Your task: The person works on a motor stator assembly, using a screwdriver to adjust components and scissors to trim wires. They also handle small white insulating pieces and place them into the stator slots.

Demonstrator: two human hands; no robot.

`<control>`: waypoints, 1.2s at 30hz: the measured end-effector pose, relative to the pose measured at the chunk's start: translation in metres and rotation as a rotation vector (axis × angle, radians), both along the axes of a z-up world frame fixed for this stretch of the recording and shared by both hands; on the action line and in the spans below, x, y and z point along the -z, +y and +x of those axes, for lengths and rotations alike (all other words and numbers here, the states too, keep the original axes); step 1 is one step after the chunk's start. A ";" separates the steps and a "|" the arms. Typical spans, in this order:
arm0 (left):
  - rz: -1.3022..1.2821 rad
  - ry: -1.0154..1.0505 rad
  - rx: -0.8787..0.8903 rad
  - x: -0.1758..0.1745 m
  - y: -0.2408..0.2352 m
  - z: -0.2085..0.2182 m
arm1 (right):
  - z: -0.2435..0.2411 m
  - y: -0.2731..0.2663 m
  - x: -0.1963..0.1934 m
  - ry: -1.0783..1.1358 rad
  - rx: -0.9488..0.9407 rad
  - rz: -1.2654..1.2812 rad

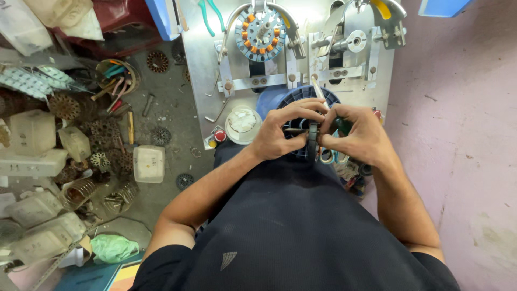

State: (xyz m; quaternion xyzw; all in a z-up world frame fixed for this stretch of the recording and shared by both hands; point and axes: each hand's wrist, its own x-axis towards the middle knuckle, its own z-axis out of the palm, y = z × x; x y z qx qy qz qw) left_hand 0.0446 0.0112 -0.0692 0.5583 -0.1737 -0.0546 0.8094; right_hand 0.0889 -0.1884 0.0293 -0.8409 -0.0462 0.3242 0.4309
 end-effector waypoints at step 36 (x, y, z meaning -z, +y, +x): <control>-0.017 0.043 -0.019 0.002 -0.011 -0.005 | -0.025 0.003 0.011 -0.097 0.167 0.060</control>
